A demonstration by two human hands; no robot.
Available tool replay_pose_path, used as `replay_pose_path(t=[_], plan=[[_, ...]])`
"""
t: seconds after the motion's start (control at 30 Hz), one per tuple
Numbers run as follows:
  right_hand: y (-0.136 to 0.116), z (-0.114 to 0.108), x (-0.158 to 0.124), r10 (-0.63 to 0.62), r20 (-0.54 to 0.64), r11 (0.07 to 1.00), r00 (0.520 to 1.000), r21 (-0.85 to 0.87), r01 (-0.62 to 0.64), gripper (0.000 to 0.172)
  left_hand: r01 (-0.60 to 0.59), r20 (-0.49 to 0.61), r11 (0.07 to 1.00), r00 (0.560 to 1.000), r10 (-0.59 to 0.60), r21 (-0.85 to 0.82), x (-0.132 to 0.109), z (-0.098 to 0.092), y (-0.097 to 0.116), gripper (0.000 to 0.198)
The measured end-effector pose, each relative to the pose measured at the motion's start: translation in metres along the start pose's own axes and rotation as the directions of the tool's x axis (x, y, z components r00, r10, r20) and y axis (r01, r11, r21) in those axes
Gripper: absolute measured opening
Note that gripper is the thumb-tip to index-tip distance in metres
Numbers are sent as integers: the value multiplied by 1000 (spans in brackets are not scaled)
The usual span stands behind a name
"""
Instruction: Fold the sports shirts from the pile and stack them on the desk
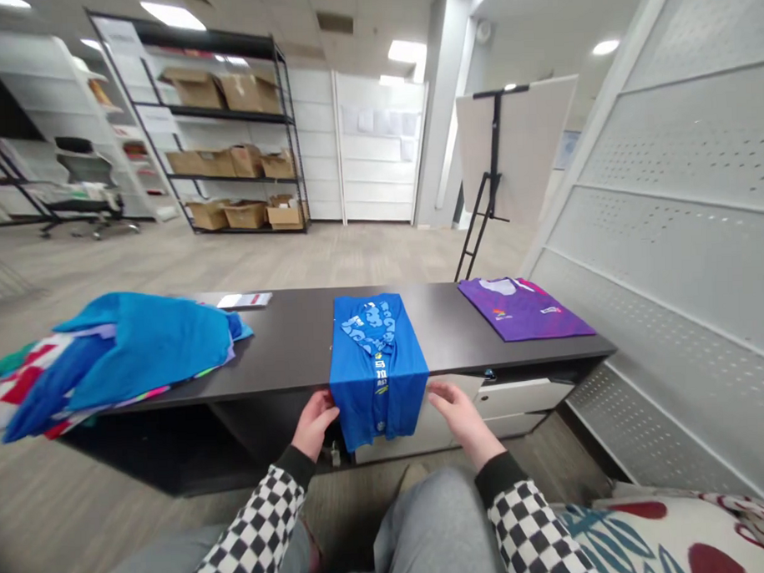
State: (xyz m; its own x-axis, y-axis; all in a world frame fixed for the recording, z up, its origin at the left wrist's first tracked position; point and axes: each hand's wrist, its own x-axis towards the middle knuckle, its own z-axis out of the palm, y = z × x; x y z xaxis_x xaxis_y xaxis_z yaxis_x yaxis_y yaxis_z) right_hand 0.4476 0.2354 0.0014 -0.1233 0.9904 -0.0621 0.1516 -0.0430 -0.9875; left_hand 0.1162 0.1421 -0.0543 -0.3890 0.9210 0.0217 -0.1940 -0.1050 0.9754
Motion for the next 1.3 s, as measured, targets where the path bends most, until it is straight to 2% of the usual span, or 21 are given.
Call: replay_pose_path(t=[0.1,0.2,0.33,0.43,0.5,0.67,0.8,0.97,1.07,1.2,1.3], plan=[[-1,7,5,-90,-22,993,996,73,91,53,-6,54,1000,999,5,13,-4,2,0,51],[3,11,10,-47,-10,991,999,128,48,57,-31,36,999,999,30,25,-4,8,-2,54],[13,13,17,-77,-4,994,997,74,77,59,-75,1,996,997,75,40,-5,12,-5,47],[14,12,17,-107,6,994,994,16,107,62,-53,40,999,998,53,12,-8,10,-7,51],[11,14,15,-95,61,995,994,7,95,63,-8,82,1000,997,8,-3,-9,8,-11,58],[10,21,12,31,254,999,967,-39,-22,49,130,120,990,984,-136,55,-6,-1,-34,71],[20,28,13,155,357,982,921,-161,-103,35,193,130,971,969,-211,142,-7,-8,-56,69],[29,29,21,337,384,917,859,-342,-207,30,278,136,933,940,-314,230,-13,-14,-79,60],[38,24,27,422,398,872,815,-423,-246,31,323,134,899,918,-374,295,-24,-17,-89,48],[53,22,28,504,421,827,754,-487,-281,29,374,91,852,897,-433,367,-44,-22,-94,26],[55,24,21,489,457,850,743,-442,-287,29,390,80,858,895,-438,333,-57,-19,-90,23]])
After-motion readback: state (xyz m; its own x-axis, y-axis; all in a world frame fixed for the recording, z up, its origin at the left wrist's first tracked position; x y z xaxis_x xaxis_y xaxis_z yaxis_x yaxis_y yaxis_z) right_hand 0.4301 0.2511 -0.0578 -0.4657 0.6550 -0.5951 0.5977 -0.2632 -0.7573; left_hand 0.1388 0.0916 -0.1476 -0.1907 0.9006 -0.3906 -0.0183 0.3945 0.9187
